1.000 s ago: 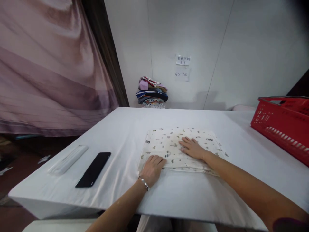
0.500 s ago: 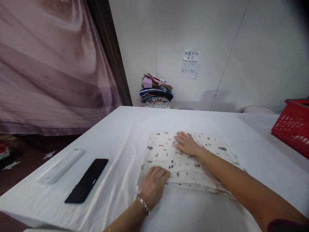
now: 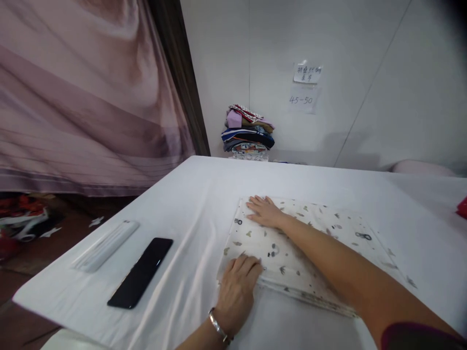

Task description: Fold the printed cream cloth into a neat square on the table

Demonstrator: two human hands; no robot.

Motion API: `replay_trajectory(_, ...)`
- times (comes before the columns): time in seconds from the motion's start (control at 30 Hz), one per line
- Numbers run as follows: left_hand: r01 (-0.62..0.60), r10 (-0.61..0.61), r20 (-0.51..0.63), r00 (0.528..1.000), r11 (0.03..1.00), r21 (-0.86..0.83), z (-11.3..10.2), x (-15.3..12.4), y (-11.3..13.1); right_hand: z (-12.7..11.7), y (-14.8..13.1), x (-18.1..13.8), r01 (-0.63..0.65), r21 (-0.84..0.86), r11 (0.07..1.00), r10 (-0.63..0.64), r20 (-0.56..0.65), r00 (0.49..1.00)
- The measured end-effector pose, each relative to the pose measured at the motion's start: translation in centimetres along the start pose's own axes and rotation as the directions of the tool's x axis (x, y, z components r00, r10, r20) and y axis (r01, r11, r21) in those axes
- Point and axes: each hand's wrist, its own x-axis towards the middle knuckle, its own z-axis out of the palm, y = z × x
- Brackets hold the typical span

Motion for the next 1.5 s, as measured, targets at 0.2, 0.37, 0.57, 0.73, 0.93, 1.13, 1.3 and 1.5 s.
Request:
replay_trajectory(0.2,0.076,-0.076,-0.011,0.997,0.996,0.036,-0.2,0.0,-0.5,0.9,0.2,1.9,-0.049,-0.004,0.999,0.049,0.007,0.999)
replay_trajectory(0.37,0.068,-0.068,-0.021,0.997,0.997,0.022,-0.2,0.0,-0.7,0.1,-0.5,1.6,-0.099,0.021,0.995,0.098,0.049,0.994)
replay_trajectory(0.57,0.054,-0.055,0.02,0.998,0.997,0.054,-0.4,0.2,-1.1,0.1,-0.4,-5.2,-0.121,0.055,0.991,0.121,-0.005,0.993)
replay_trajectory(0.73,0.028,-0.03,0.027,0.999,0.996,0.089,-0.3,0.5,-1.4,0.4,5.9,-15.4,-0.342,-0.058,0.938,0.336,-0.095,0.937)
replay_trajectory(0.93,0.008,-0.009,0.008,1.0,0.992,0.125,-0.3,0.7,-1.4,-1.3,8.8,-20.5,-0.571,-0.036,0.82,0.566,-0.098,0.819)
replay_trajectory(1.13,0.008,-0.004,-0.025,1.0,0.985,0.171,-0.1,0.8,-1.5,-1.0,9.1,-23.7,-0.633,-0.078,0.77,0.608,-0.213,0.765)
replay_trajectory(1.3,0.017,-0.016,-0.007,1.0,0.977,0.214,-0.1,1.2,-1.3,-0.9,12.4,-24.9,-0.712,0.066,0.7,0.712,-0.145,0.687)
replay_trajectory(1.5,0.012,-0.018,0.025,1.0,0.974,0.227,-0.1,1.3,-1.2,-2.1,11.1,-27.6,-0.692,0.295,0.659,0.752,-0.243,0.613)
